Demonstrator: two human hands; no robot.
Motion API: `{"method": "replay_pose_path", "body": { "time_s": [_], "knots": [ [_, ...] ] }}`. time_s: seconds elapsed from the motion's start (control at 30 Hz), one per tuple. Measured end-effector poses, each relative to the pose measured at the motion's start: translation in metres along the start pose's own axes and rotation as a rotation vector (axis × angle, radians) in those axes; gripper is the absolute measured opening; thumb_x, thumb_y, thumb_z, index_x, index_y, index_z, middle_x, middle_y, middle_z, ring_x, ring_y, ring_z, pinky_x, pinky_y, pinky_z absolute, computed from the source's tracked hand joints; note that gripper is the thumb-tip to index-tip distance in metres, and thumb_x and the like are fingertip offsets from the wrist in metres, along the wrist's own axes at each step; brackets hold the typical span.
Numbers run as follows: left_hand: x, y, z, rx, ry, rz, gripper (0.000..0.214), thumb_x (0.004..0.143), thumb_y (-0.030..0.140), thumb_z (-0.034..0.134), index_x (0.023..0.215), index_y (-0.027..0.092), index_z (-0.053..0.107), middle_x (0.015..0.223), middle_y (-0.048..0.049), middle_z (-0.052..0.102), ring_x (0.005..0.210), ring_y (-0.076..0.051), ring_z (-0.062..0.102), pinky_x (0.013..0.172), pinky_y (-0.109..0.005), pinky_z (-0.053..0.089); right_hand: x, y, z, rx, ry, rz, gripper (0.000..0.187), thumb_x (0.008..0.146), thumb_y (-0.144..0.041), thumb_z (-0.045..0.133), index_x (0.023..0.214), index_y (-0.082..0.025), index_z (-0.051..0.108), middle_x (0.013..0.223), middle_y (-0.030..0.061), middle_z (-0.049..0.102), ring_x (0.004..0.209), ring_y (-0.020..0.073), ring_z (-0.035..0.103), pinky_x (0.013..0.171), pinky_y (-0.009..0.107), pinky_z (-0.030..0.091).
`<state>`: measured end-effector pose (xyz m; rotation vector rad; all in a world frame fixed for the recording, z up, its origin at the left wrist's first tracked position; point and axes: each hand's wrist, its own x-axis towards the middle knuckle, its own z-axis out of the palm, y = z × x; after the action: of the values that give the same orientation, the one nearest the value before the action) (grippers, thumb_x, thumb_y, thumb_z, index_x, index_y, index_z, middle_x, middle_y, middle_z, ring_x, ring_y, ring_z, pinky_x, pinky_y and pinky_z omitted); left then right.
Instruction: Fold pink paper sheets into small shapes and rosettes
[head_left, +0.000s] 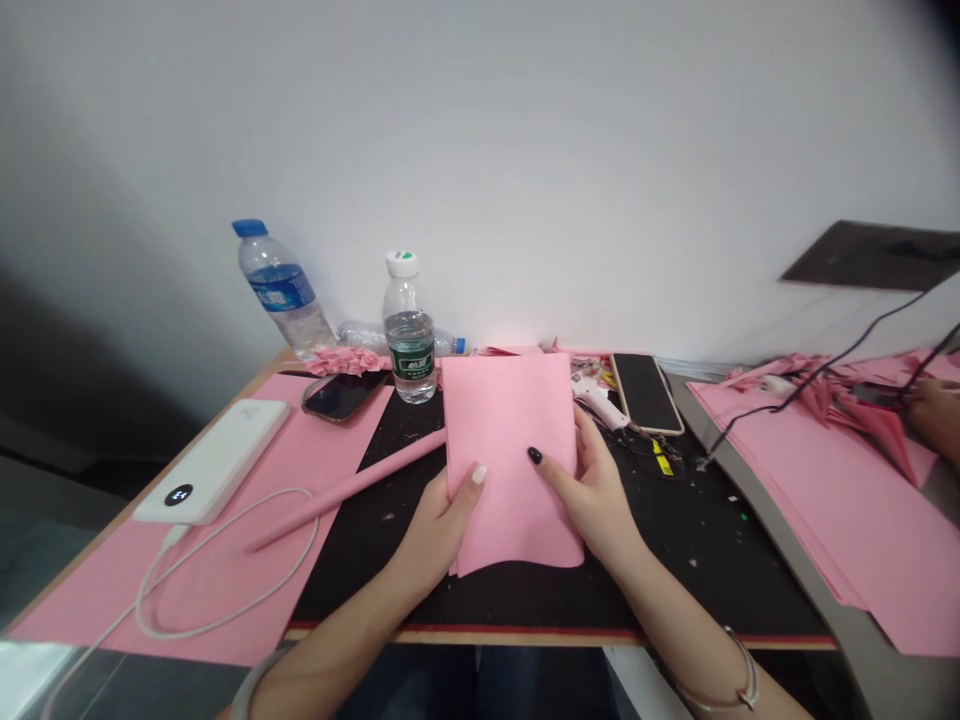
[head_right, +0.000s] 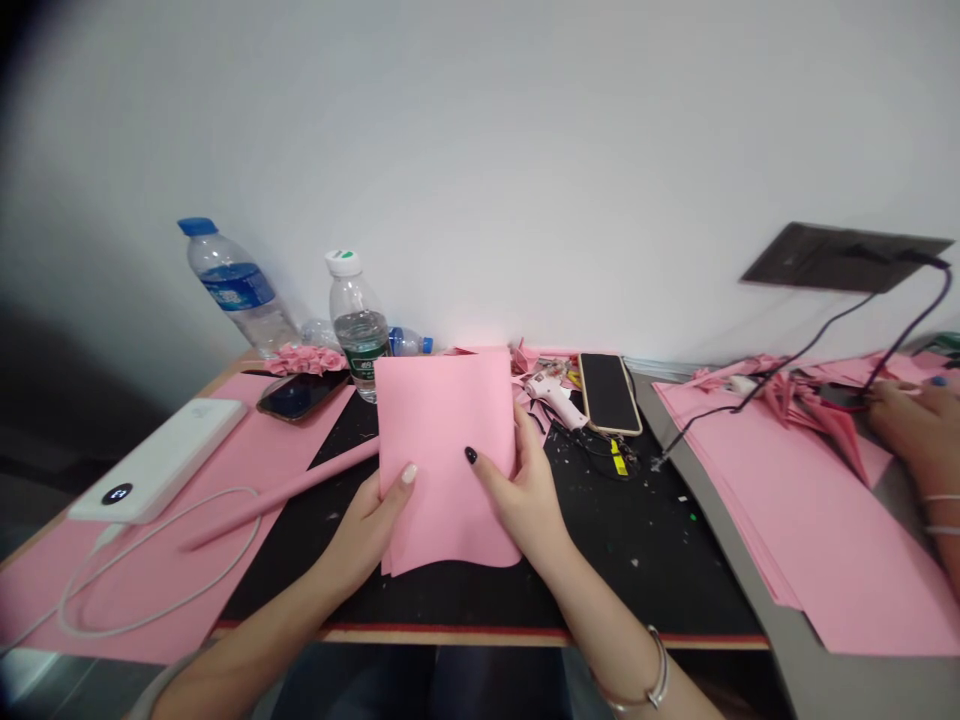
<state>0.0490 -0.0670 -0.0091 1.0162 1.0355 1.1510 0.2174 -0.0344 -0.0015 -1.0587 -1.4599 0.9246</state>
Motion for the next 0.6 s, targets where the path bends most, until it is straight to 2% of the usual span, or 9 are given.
{"method": "replay_pose_path", "body": {
  "time_s": [0.1,0.2,0.4,0.47,0.6],
  "knots": [
    [0.0,0.004,0.002,-0.001,-0.02,0.038,0.038,0.085,0.037,0.054,0.116,0.018,0.06,0.117,-0.0066,0.064,0.105,-0.024,0.059,0.089,-0.031,0.046,0.001,-0.004,-0.001,-0.051,0.041,-0.053,0.061,0.081,-0.027,0.06,0.136,-0.023,0.033,0.14,0.0088,0.038,0.128,0.0258,0.038,0.106,0.046,0.033],
    [0.004,0.01,0.001,0.011,-0.054,0.06,0.036,0.083,0.035,0.057,0.114,0.017,0.062,0.112,-0.0066,0.066,0.1,-0.024,0.061,0.087,-0.031,0.047,0.003,-0.008,-0.004,-0.098,0.078,-0.109,0.066,0.08,-0.027,0.061,0.138,-0.025,0.03,0.142,0.0079,0.035,0.129,0.0264,0.036,0.106,0.047,0.032],
    [0.017,0.02,-0.001,0.124,-0.038,0.129,0.027,0.081,0.034,0.059,0.098,0.015,0.068,0.095,-0.0052,0.071,0.089,-0.023,0.063,0.076,-0.029,0.05,0.003,-0.01,-0.006,-0.217,0.114,-0.178,0.07,0.077,-0.027,0.063,0.138,-0.025,0.029,0.141,0.009,0.035,0.129,0.0275,0.035,0.107,0.048,0.03],
    [0.019,0.021,0.001,0.122,0.003,0.154,0.025,0.08,0.034,0.06,0.093,0.014,0.069,0.093,-0.0051,0.071,0.09,-0.023,0.063,0.075,-0.029,0.049,0.002,-0.008,-0.004,-0.255,0.119,-0.202,0.067,0.076,-0.027,0.064,0.136,-0.023,0.032,0.138,0.0104,0.039,0.126,0.0278,0.037,0.106,0.048,0.031],
    [0.019,0.021,0.006,0.077,0.034,0.165,0.024,0.079,0.034,0.061,0.09,0.014,0.069,0.092,-0.0062,0.072,0.09,-0.024,0.063,0.075,-0.029,0.05,-0.002,-0.003,-0.002,-0.263,0.114,-0.18,0.06,0.077,-0.027,0.063,0.131,-0.024,0.037,0.128,0.0104,0.048,0.115,0.0274,0.048,0.097,0.046,0.04]
  ]
}}
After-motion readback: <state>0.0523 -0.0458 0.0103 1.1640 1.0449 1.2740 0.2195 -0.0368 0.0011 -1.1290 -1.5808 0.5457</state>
